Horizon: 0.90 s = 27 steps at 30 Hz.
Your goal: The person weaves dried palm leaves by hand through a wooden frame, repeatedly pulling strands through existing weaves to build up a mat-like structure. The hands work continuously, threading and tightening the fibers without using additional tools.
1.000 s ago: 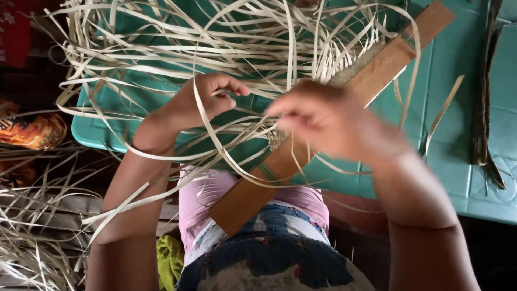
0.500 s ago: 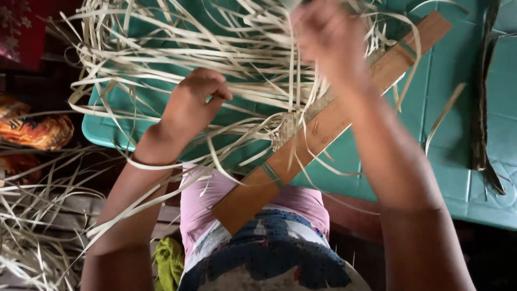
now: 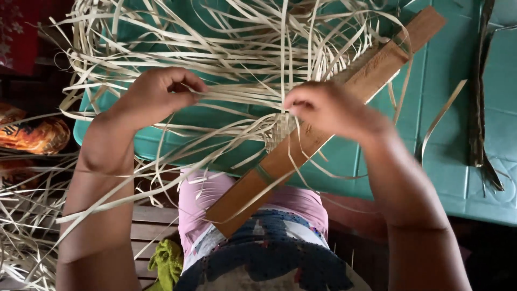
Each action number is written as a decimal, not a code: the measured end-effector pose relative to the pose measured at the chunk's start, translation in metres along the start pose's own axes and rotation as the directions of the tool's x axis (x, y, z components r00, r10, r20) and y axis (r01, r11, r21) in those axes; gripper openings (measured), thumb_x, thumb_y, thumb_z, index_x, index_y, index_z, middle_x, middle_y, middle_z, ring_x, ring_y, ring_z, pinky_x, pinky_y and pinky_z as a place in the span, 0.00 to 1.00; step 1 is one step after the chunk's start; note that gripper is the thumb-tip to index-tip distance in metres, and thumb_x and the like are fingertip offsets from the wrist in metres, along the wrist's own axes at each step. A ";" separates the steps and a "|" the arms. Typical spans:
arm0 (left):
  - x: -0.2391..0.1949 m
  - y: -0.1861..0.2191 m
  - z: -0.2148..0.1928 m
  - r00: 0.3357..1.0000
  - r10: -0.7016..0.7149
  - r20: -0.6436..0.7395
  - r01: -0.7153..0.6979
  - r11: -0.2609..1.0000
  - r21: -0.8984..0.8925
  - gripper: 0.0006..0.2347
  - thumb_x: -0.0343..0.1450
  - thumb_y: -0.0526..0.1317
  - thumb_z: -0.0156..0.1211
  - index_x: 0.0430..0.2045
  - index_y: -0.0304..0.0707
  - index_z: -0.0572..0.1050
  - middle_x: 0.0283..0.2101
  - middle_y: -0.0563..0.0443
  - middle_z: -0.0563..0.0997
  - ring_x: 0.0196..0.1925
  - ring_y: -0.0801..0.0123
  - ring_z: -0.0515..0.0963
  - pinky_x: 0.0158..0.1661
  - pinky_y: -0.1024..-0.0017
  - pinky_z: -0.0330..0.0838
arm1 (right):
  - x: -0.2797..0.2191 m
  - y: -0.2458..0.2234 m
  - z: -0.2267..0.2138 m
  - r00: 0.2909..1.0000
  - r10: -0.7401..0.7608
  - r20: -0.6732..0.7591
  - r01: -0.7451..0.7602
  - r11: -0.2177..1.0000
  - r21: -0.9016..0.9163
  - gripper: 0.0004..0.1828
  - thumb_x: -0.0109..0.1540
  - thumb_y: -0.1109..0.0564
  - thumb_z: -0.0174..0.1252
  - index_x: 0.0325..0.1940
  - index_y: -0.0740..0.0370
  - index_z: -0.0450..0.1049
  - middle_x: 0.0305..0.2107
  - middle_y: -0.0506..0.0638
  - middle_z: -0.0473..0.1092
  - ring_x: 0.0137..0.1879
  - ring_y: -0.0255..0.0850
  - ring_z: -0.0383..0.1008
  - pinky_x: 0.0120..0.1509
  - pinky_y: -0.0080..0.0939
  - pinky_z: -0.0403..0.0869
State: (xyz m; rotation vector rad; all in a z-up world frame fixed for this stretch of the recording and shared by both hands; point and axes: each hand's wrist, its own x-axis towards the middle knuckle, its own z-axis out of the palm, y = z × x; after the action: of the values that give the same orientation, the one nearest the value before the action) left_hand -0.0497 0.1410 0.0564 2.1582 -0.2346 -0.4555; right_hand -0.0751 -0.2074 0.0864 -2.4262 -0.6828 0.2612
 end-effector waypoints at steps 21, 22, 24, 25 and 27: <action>-0.041 0.040 0.068 0.272 0.780 0.564 0.431 0.425 -0.796 0.34 0.73 0.52 0.53 0.74 0.45 0.50 0.63 0.31 0.70 0.51 0.49 0.78 0.40 0.64 0.80 | -0.001 0.036 0.046 0.981 -0.196 0.015 0.196 0.980 -0.023 0.07 0.65 0.62 0.58 0.44 0.55 0.80 0.36 0.49 0.71 0.42 0.47 0.74 0.45 0.47 0.71; -0.047 0.038 0.080 0.609 0.757 0.235 0.366 -0.007 -0.930 0.38 0.72 0.66 0.51 0.77 0.61 0.45 0.58 0.26 0.75 0.49 0.35 0.83 0.33 0.60 0.82 | -0.006 0.040 0.049 0.951 -0.306 -0.048 0.301 0.949 -0.091 0.08 0.66 0.65 0.58 0.43 0.56 0.81 0.33 0.50 0.70 0.41 0.49 0.71 0.45 0.48 0.70; -0.040 0.055 0.071 0.751 0.660 -0.016 0.214 -0.267 -0.940 0.31 0.78 0.59 0.54 0.75 0.48 0.57 0.59 0.28 0.79 0.59 0.42 0.81 0.54 0.61 0.78 | -0.019 0.036 0.047 0.959 -0.282 -0.037 0.276 0.954 -0.116 0.13 0.63 0.67 0.60 0.48 0.55 0.81 0.39 0.51 0.71 0.45 0.49 0.70 0.49 0.48 0.72; -0.038 0.064 0.066 0.835 0.490 -0.250 0.022 -0.485 -0.874 0.25 0.83 0.51 0.56 0.73 0.35 0.68 0.60 0.30 0.82 0.68 0.50 0.79 0.75 0.62 0.73 | -0.025 0.034 0.046 0.965 -0.260 -0.031 0.253 0.956 -0.145 0.19 0.60 0.69 0.62 0.53 0.55 0.81 0.45 0.52 0.73 0.50 0.49 0.69 0.54 0.48 0.75; -0.008 0.098 0.044 0.983 0.103 -0.155 -0.139 -0.145 -0.980 0.19 0.76 0.36 0.47 0.65 0.37 0.67 0.43 0.38 0.77 0.46 0.57 0.74 0.51 0.67 0.69 | -0.032 0.031 0.048 0.958 -0.284 -0.040 0.274 0.947 -0.169 0.20 0.62 0.69 0.60 0.55 0.55 0.81 0.44 0.51 0.70 0.50 0.48 0.67 0.56 0.48 0.73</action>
State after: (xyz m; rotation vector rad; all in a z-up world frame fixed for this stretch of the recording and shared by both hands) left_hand -0.0749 0.0534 0.1140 0.4625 0.0021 -0.2824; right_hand -0.1058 -0.2224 0.0297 -2.4372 -1.0416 0.0130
